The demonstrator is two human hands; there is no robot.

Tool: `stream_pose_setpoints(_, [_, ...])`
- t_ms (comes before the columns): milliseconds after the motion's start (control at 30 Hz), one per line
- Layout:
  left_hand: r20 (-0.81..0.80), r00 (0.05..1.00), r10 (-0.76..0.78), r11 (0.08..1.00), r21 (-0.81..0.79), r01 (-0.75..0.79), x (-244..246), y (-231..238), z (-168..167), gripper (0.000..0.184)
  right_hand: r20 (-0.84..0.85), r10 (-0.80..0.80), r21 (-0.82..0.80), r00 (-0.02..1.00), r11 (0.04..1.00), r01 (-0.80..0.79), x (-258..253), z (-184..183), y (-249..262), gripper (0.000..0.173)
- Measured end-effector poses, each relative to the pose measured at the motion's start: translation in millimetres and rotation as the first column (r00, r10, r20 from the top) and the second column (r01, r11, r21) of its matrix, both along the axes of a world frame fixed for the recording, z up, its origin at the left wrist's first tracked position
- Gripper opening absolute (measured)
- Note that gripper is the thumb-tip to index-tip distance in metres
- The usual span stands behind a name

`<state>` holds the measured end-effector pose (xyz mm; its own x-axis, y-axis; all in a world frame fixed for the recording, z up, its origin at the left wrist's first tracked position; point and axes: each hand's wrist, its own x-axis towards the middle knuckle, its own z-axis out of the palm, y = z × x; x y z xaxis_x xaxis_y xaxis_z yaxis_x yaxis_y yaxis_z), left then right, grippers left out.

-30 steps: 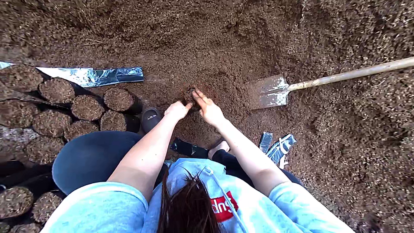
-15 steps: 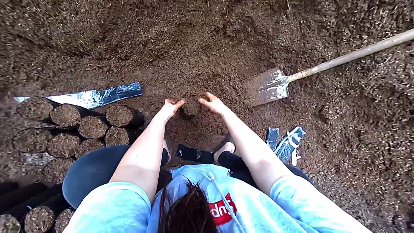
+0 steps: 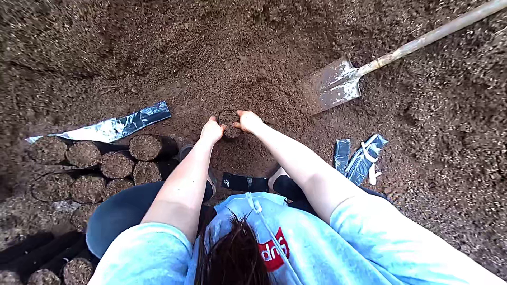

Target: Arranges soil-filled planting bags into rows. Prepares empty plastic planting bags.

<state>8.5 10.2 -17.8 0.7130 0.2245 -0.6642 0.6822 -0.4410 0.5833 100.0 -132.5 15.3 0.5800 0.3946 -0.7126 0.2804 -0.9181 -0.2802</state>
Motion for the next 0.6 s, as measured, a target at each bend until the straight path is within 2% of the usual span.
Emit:
stream_pose_setpoints(67, [-0.002, 0.981, 0.194, 0.968, -0.164, -0.192, -11.8, -3.6, 4.8, 0.052, -0.086, 0.013, 0.067, 0.996, 0.998, -0.007, 15.3, 3.5, -6.8, 0.066])
stream_pose_setpoints(133, [-0.182, 0.905, 0.384, 0.829, -0.364, -0.425, -27.9, -15.2, 5.6, 0.067, -0.228, -0.098, 0.112, 0.969, 0.986, 0.126, 28.3, 3.1, -15.0, 0.072])
stream_pose_setpoints(200, [-0.341, 0.846, 0.410, 0.705, -0.470, -0.531, -39.6, -29.0, 4.7, 0.085, -0.331, -0.157, 0.079, 0.930, 0.978, 0.193, 34.3, 2.3, -10.2, 0.075])
stream_pose_setpoints(267, [-0.359, 0.780, 0.512, 0.555, -0.555, -0.619, -36.8, -46.7, 1.6, 0.081, -0.332, -0.073, 0.041, 0.940, 0.995, 0.092, 40.7, -3.0, 1.0, 0.069])
stream_pose_setpoints(333, [-0.313, 0.678, 0.665, 0.413, -0.602, -0.683, -25.2, -58.5, -0.8, 0.077, -0.257, 0.105, 0.039, 0.961, 0.994, -0.099, 44.9, 0.8, 10.9, 0.061])
stream_pose_setpoints(400, [-0.297, 0.629, 0.718, 0.391, -0.576, -0.718, -15.8, -66.9, 4.4, 0.073, -0.176, 0.279, 0.024, 0.944, 0.960, -0.280, 46.3, 5.5, 13.6, 0.060])
stream_pose_setpoints(467, [-0.299, 0.618, 0.727, 0.416, -0.524, -0.743, -9.4, -69.4, 6.9, 0.069, -0.092, 0.379, 0.015, 0.921, 0.925, -0.379, 46.4, 1.3, 13.2, 0.056])
stream_pose_setpoints(600, [-0.306, 0.659, 0.688, 0.537, -0.396, -0.745, 0.6, -70.7, 11.9, 0.054, 0.030, 0.350, -0.002, 0.936, 0.937, -0.350, 34.6, 7.2, 11.5, 0.042])
